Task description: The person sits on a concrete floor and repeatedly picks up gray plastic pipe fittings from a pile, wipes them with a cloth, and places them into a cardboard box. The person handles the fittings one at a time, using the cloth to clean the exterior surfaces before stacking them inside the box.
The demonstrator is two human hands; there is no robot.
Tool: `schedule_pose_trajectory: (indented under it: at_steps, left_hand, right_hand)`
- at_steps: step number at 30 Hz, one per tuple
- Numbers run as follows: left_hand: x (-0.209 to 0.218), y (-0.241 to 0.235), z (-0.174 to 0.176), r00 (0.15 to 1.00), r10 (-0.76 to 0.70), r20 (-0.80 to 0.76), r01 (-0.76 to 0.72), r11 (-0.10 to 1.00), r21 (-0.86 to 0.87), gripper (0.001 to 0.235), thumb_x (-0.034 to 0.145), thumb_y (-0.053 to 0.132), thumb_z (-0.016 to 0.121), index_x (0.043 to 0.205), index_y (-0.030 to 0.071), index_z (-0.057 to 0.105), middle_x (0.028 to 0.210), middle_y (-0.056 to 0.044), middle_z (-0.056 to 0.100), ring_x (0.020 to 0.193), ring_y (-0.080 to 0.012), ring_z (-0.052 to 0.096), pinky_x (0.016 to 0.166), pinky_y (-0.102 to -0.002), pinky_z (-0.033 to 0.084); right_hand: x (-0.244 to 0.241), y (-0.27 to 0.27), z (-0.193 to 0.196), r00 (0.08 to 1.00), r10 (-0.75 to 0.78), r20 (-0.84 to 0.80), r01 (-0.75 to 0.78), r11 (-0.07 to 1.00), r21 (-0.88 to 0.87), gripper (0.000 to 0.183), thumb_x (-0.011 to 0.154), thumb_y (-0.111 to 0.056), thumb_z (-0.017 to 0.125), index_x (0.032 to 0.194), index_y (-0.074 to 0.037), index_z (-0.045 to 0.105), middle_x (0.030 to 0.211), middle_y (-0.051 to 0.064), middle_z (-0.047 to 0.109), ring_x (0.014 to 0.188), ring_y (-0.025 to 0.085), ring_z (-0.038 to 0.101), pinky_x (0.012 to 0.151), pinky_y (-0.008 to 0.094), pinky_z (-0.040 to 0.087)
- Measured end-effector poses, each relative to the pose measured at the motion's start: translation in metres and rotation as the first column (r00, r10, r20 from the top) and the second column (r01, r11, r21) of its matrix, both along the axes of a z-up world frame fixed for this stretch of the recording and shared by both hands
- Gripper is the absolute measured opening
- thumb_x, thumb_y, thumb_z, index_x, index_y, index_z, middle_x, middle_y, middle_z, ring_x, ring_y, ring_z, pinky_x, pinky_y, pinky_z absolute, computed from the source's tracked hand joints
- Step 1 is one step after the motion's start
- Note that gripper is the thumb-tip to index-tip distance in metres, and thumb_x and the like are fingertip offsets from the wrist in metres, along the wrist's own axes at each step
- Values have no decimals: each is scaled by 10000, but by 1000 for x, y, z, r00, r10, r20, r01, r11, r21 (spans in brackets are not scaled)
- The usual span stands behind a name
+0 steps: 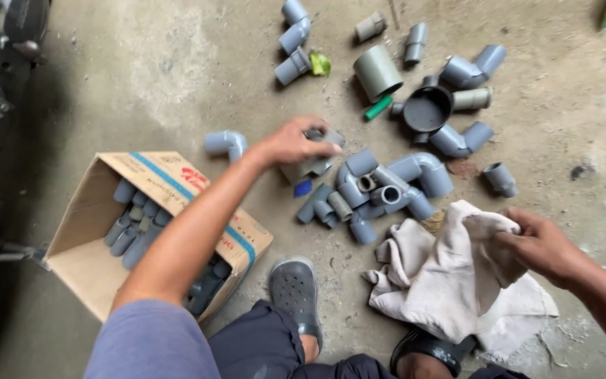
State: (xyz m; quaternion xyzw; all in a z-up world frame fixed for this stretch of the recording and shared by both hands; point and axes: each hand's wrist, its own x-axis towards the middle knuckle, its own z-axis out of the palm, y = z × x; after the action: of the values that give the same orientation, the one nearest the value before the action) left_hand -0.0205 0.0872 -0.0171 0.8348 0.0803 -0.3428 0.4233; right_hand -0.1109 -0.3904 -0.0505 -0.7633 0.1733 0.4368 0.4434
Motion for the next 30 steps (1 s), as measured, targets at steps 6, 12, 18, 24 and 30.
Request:
schedule_pose_trajectory:
  at_steps: [6,12,18,24,30]
  left_hand:
    - [-6,-67,16,984,-137,-114,140,990,22,784,707,637,673,1309,135,667,1387,-27,649,1287,-171,591,1085,-298,413]
    - [-17,-58,38,955,-28,-294,-61,955,-289,624,616,334,894,1124,150,583,1409,-78,533,781,-119,610,626,-224,537]
    - [-48,-87,52,957,191,-218,-254,915,-313,385,926,343,696,1227,120,608,721,-83,664,498,-124,637,384,-219,449]
    - [-87,-223,18,869,487,89,-388,782,-487,330,1066,381,557,1162,85,668,936,-49,617,915,-130,569,864,-350,530]
    - [-126,-243,-3,384,839,-385,-830,130,-542,553,1074,537,435,1058,18,624,747,-85,591,651,-165,592,619,-268,514]
  right_hand:
    - [26,51,89,977,208,-52,-214,936,-279,419,861,-406,760,1181,-138,798,966,115,811,795,257,708,630,377,488]
    - [9,19,66,903,-259,-344,344,914,214,235,934,-15,682,1132,104,724,983,263,768,775,352,699,579,455,559]
    - [-1,17,68,941,-310,-139,334,772,540,277,877,-20,727,1145,-7,656,880,125,720,721,202,684,622,298,542]
    - [-20,113,75,239,3,971,-29,1000,4,347,965,-49,682,1306,15,676,1096,262,657,1020,466,678,879,520,573]
    - [-26,72,102,644,-25,764,-154,975,162,367,866,-40,626,1210,-92,740,1089,219,732,1053,451,705,890,529,574]
